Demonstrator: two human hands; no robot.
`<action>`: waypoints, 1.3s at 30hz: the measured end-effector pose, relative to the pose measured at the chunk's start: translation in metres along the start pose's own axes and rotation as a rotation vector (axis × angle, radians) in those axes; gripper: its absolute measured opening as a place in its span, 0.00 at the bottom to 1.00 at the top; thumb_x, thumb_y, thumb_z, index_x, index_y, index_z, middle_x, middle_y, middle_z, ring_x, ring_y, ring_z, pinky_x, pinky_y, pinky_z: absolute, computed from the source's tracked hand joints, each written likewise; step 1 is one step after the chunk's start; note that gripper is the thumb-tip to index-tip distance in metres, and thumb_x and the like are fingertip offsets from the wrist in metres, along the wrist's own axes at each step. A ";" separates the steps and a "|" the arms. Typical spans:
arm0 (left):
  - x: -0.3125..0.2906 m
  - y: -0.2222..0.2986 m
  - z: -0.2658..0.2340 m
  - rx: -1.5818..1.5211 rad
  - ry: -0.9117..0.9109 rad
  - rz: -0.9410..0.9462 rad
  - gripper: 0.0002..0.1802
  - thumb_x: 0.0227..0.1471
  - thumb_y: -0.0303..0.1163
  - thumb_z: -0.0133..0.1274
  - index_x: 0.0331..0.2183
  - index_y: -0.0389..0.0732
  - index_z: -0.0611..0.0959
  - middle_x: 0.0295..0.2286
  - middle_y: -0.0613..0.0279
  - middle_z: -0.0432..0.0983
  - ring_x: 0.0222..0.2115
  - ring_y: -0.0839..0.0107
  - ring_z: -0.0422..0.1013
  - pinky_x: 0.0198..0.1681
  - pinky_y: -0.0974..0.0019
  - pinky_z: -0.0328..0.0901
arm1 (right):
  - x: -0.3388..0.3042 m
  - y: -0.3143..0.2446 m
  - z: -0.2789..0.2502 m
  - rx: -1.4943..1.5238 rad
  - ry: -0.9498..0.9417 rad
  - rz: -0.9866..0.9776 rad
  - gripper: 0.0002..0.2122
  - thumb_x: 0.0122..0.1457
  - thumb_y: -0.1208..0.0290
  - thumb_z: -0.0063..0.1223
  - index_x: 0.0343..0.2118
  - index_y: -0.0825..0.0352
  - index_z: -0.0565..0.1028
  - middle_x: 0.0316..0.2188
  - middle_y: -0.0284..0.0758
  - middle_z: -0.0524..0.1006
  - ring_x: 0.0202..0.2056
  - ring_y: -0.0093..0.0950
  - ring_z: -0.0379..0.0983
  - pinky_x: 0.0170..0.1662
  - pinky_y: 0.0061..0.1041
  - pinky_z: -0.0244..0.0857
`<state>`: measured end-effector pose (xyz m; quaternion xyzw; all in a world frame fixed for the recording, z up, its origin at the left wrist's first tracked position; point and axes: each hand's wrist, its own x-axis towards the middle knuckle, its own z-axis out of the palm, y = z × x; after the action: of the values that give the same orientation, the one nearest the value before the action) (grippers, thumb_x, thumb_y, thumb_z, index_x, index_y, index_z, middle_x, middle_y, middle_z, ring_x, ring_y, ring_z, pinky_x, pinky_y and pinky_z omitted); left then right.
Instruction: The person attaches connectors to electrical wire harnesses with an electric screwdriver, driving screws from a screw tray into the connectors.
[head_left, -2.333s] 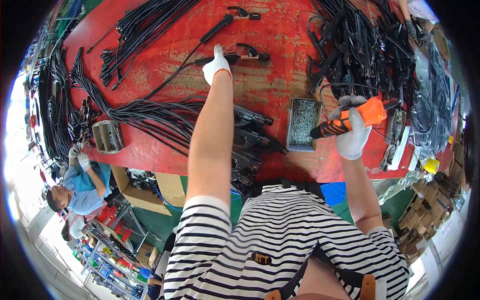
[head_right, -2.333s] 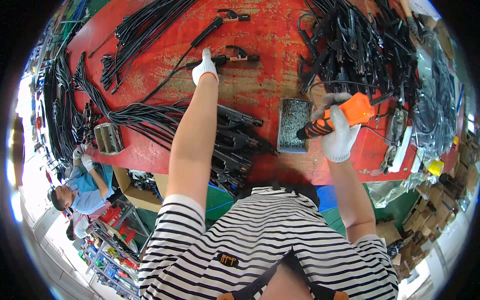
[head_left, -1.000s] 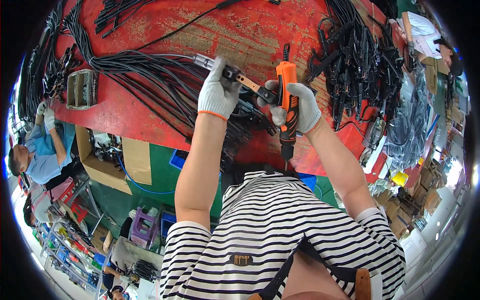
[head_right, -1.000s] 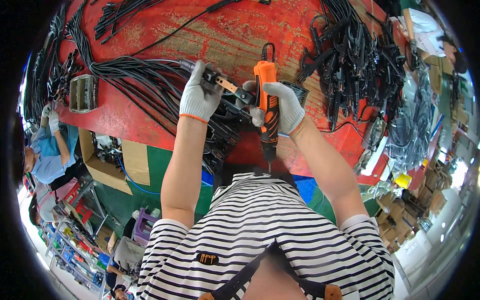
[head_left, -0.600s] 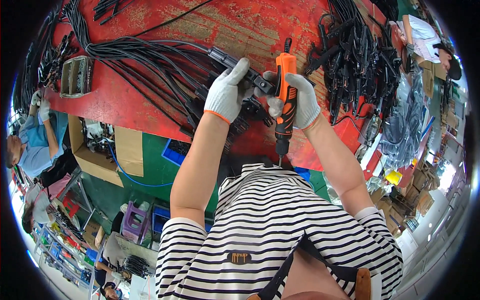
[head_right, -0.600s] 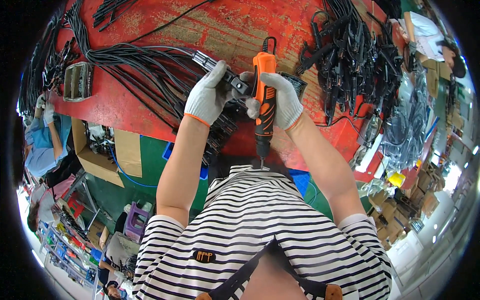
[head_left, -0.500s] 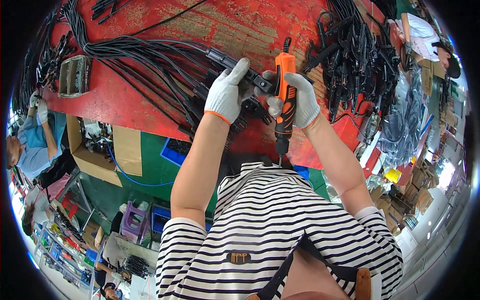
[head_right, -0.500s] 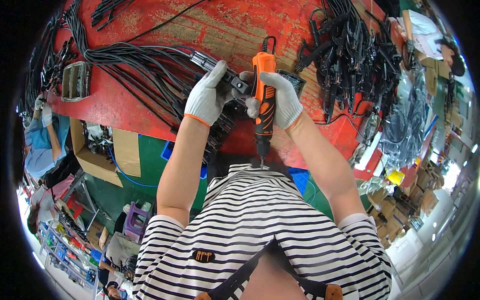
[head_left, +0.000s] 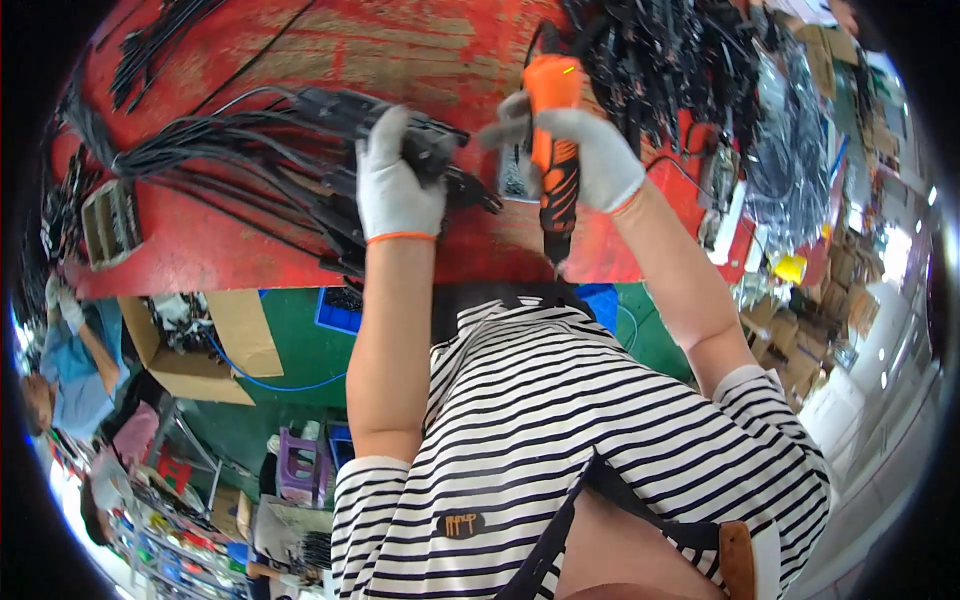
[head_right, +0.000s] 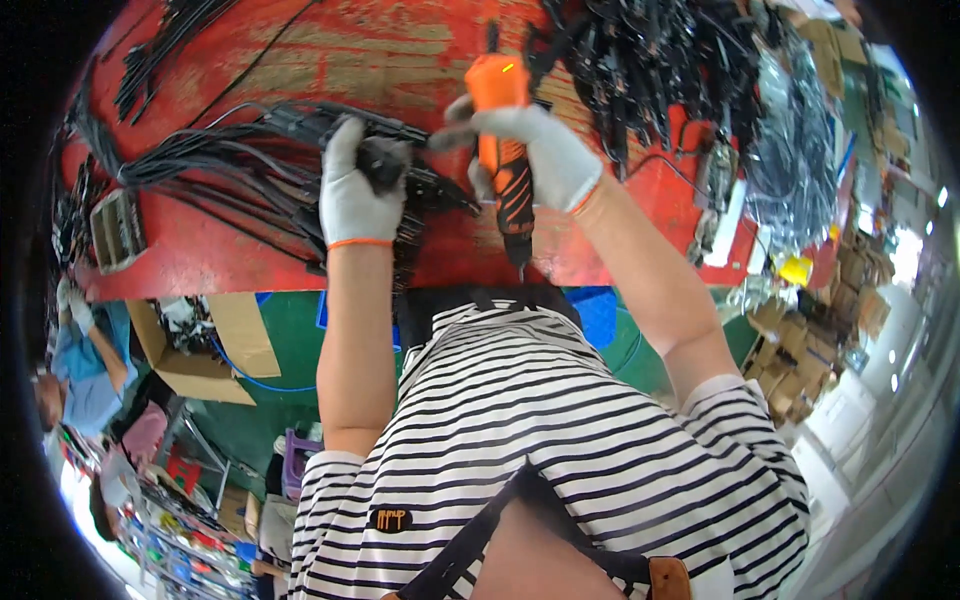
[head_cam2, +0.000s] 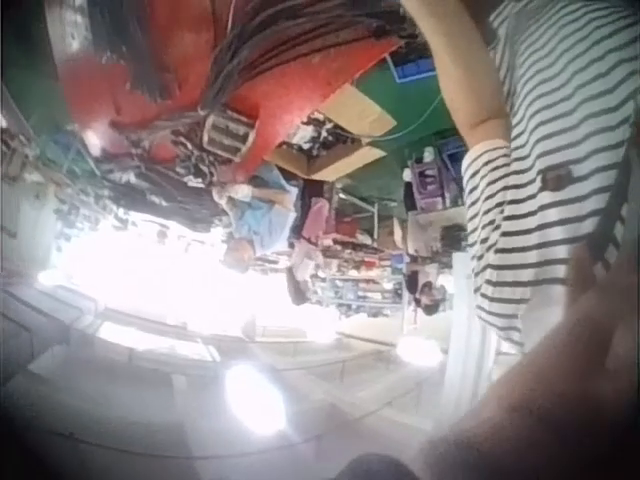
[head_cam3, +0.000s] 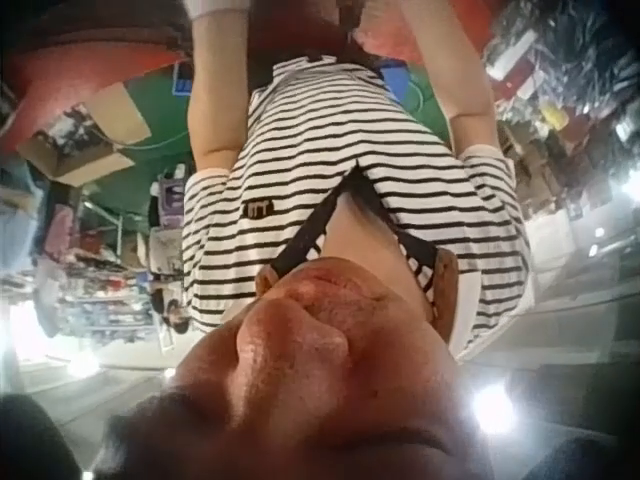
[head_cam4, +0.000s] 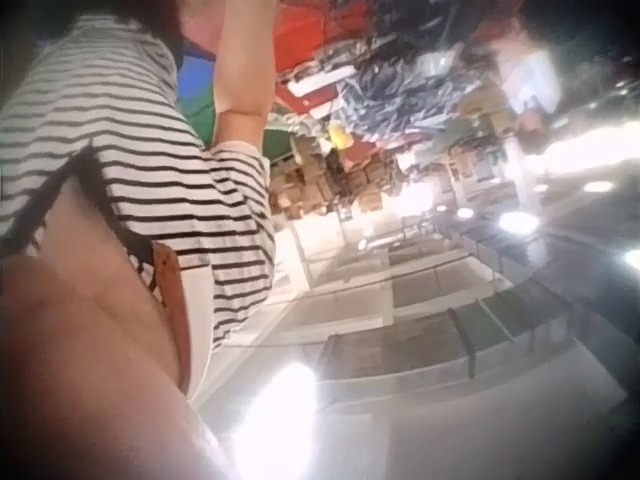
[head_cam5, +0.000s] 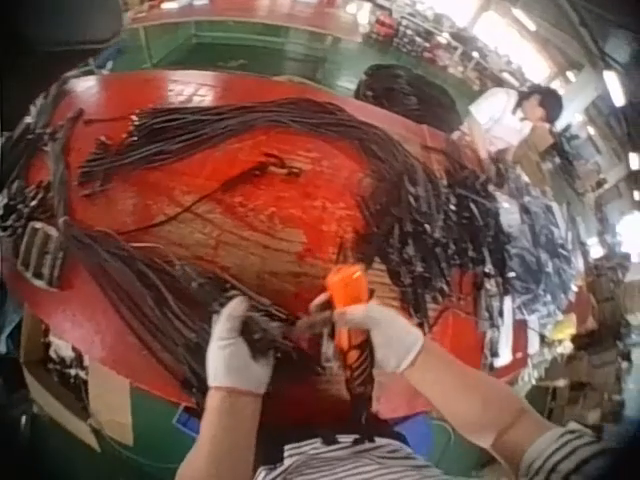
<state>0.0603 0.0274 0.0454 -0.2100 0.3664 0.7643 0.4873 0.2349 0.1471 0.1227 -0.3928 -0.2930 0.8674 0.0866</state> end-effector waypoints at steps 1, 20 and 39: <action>-0.005 0.002 0.000 -0.006 -0.018 -0.007 0.08 0.58 0.31 0.63 0.39 0.46 0.80 0.28 0.61 0.76 0.26 0.69 0.73 0.28 0.67 0.71 | -0.005 -0.007 -0.020 -0.003 0.022 -0.138 0.14 0.66 0.63 0.50 0.50 0.64 0.72 0.41 0.44 0.81 0.22 0.32 0.78 0.27 0.30 0.75; -0.022 0.006 -0.052 -0.150 -0.009 -0.042 0.15 0.62 0.39 0.62 0.40 0.39 0.77 0.32 0.59 0.75 0.20 0.82 0.62 0.16 0.78 0.57 | 0.049 0.018 -0.145 0.024 0.421 -1.179 0.10 0.60 0.76 0.57 0.43 0.66 0.73 0.36 0.39 0.79 0.29 0.30 0.77 0.29 0.32 0.75; -0.006 0.005 -0.082 -0.185 0.092 -0.130 0.16 0.61 0.39 0.62 0.40 0.37 0.77 0.30 0.58 0.74 0.20 0.81 0.64 0.16 0.81 0.60 | 0.081 0.023 -0.146 0.066 0.337 -1.170 0.08 0.61 0.78 0.57 0.43 0.66 0.73 0.36 0.39 0.80 0.29 0.29 0.78 0.32 0.30 0.74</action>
<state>0.0555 -0.0402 -0.0017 -0.3125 0.3018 0.7513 0.4968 0.2886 0.2232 -0.0178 -0.2958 -0.4154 0.6105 0.6061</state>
